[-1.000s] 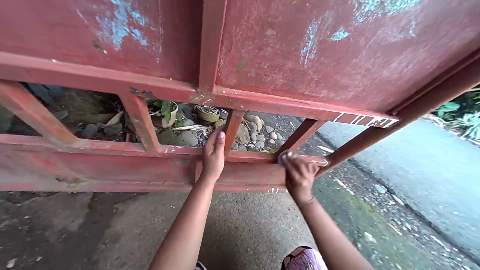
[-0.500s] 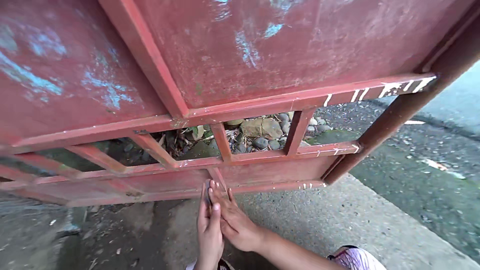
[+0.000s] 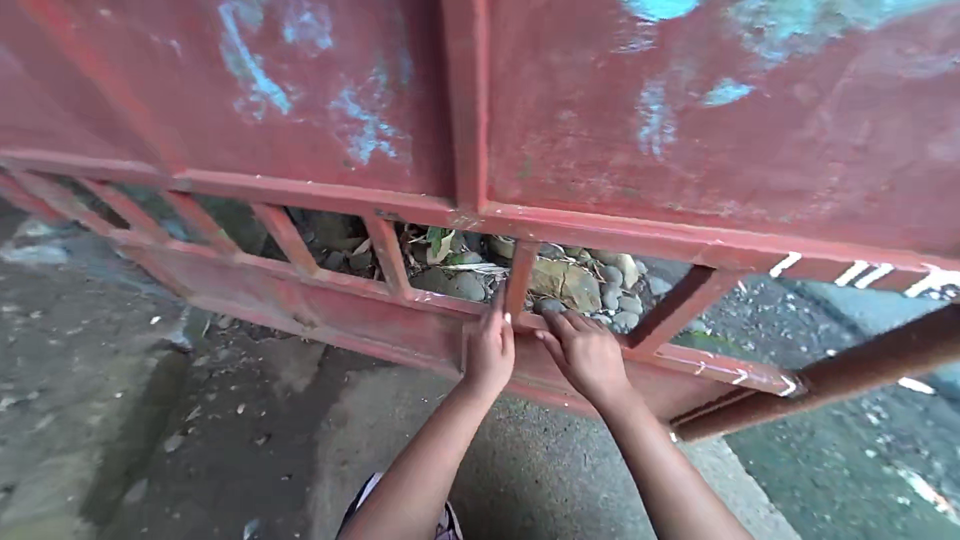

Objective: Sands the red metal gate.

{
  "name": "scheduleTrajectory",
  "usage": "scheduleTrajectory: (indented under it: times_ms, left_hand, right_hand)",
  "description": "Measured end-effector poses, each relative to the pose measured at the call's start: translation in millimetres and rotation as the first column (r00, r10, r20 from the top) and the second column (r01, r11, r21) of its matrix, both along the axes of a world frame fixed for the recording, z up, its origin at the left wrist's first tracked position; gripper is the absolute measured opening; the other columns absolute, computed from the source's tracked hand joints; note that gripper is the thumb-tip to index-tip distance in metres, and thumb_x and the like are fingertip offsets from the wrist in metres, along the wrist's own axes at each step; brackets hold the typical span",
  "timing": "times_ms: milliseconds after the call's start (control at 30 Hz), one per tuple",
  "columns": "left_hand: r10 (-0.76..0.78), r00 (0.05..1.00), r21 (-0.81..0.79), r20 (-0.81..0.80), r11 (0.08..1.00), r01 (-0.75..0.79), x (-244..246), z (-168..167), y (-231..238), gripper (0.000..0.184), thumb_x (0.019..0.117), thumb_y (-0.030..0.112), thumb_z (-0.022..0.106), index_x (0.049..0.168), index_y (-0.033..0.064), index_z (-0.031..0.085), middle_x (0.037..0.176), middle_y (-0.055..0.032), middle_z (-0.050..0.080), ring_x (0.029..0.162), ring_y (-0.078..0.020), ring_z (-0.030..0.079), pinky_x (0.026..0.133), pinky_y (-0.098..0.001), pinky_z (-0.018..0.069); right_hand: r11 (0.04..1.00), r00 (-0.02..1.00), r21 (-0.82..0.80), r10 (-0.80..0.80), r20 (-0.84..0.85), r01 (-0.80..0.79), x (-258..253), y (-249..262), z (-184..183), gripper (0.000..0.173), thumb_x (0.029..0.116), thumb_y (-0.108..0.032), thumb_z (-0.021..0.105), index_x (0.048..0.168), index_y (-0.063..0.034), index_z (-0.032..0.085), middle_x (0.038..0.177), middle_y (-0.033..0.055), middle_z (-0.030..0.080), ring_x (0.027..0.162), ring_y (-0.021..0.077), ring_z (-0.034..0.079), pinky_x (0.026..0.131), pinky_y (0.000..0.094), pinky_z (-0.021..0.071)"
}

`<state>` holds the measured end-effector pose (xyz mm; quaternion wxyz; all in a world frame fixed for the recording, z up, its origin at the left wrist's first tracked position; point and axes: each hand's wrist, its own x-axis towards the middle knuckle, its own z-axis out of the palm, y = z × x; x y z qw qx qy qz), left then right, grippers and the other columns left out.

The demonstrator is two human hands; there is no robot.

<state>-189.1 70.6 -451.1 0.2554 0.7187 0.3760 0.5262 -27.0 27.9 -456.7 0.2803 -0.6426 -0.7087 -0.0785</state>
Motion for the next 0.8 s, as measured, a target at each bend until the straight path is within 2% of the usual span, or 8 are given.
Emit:
scheduleTrajectory:
  times_ms: [67, 167, 333, 433, 500, 600, 667, 800]
  left_hand:
    - [-0.098, 0.991, -0.062, 0.094, 0.993, 0.104, -1, 15, 3, 0.042, 0.1036, 0.003, 0.044, 0.141, -0.0139, 0.051, 0.131, -0.0296, 0.064, 0.123, -0.034, 0.065, 0.109, -0.0437, 0.0473]
    - [-0.187, 0.935, -0.002, 0.301, 0.98, 0.197, 4, 60, 14, 0.04, 0.1045, 0.005, 0.044, 0.139, -0.0111, 0.055, 0.129, -0.0254, 0.066, 0.118, -0.0263, 0.066, 0.104, -0.0407, 0.0504]
    - [-0.219, 0.95, 0.084, 0.224, 0.975, 0.205, -4, 14, 20, 0.042, 0.0986, -0.004, 0.048, 0.139, -0.0132, 0.055, 0.136, -0.0268, 0.063, 0.122, -0.0329, 0.067, 0.105, -0.0413, 0.0513]
    - [-0.274, 0.92, 0.065, 0.28, 0.962, 0.266, -2, 42, 30, 0.036, 0.1, -0.002, 0.049, 0.132, -0.0149, 0.06, 0.129, -0.0287, 0.066, 0.119, -0.035, 0.068, 0.106, -0.0424, 0.051]
    - [-0.288, 0.893, 0.127, 0.347, 0.957, 0.26, 6, 61, 36, 0.032, 0.0984, -0.002, 0.05, 0.124, -0.0149, 0.065, 0.119, -0.0278, 0.07, 0.112, -0.0336, 0.07, 0.1, -0.0423, 0.0539]
    - [-0.275, 0.906, 0.205, 0.32, 0.954, 0.218, 3, 23, 27, 0.039, 0.0959, -0.005, 0.05, 0.132, -0.0162, 0.059, 0.133, -0.0293, 0.064, 0.123, -0.0343, 0.067, 0.106, -0.0394, 0.0513]
    - [-0.241, 0.93, 0.204, 0.278, 0.961, 0.188, -1, -3, 21, 0.039, 0.096, -0.004, 0.049, 0.132, -0.0171, 0.058, 0.134, -0.0299, 0.063, 0.124, -0.0338, 0.066, 0.107, -0.0366, 0.0501]
    - [-0.233, 0.906, 0.169, 0.354, 0.969, 0.183, 9, 44, 32, 0.035, 0.0988, -0.002, 0.05, 0.127, -0.0163, 0.062, 0.127, -0.0297, 0.067, 0.12, -0.036, 0.068, 0.105, -0.0407, 0.0517]
  right_hand:
    - [0.997, 0.995, 0.064, -0.055, 0.084, 0.05, -6, 6, -5, 0.057, 0.1016, -0.049, 0.047, 0.115, -0.0001, 0.074, 0.102, 0.0226, 0.074, 0.093, 0.0446, 0.073, 0.078, 0.0626, 0.0557]
    - [0.985, 0.976, 0.146, -0.117, 0.182, 0.091, -13, 14, -9, 0.065, 0.1005, -0.055, 0.04, 0.109, -0.0011, 0.075, 0.094, 0.0204, 0.075, 0.084, 0.0417, 0.073, 0.07, 0.0592, 0.0547]
    - [0.973, 0.939, 0.178, -0.194, 0.284, 0.147, -15, 23, -12, 0.072, 0.0975, -0.061, 0.035, 0.104, -0.0028, 0.076, 0.088, 0.0176, 0.074, 0.079, 0.039, 0.072, 0.065, 0.0565, 0.0537]
    - [0.97, 0.926, 0.18, -0.214, 0.31, 0.164, -18, 22, -9, 0.069, 0.0969, -0.059, 0.035, 0.101, -0.0033, 0.076, 0.087, 0.0173, 0.074, 0.08, 0.0388, 0.072, 0.065, 0.0567, 0.0533]
    - [0.962, 0.915, 0.211, -0.235, 0.328, 0.172, -21, 21, -9, 0.064, 0.0955, -0.053, 0.036, 0.093, -0.0035, 0.075, 0.083, 0.0168, 0.072, 0.077, 0.0374, 0.071, 0.063, 0.055, 0.0519]
    - [0.961, 0.915, 0.221, -0.235, 0.328, 0.167, -21, 20, -10, 0.068, 0.0957, -0.057, 0.035, 0.095, -0.0032, 0.076, 0.085, 0.0166, 0.073, 0.076, 0.0365, 0.071, 0.062, 0.0537, 0.0515]
    - [0.959, 0.915, 0.228, -0.237, 0.328, 0.166, -19, 20, -12, 0.07, 0.0955, -0.061, 0.035, 0.096, -0.0039, 0.077, 0.083, 0.0156, 0.073, 0.074, 0.0361, 0.071, 0.062, 0.0537, 0.0518]
    - [0.951, 0.913, 0.25, -0.256, 0.317, 0.18, -22, 24, -13, 0.064, 0.0954, -0.054, 0.035, 0.097, -0.0053, 0.077, 0.085, 0.0159, 0.074, 0.077, 0.0367, 0.072, 0.063, 0.054, 0.0517]
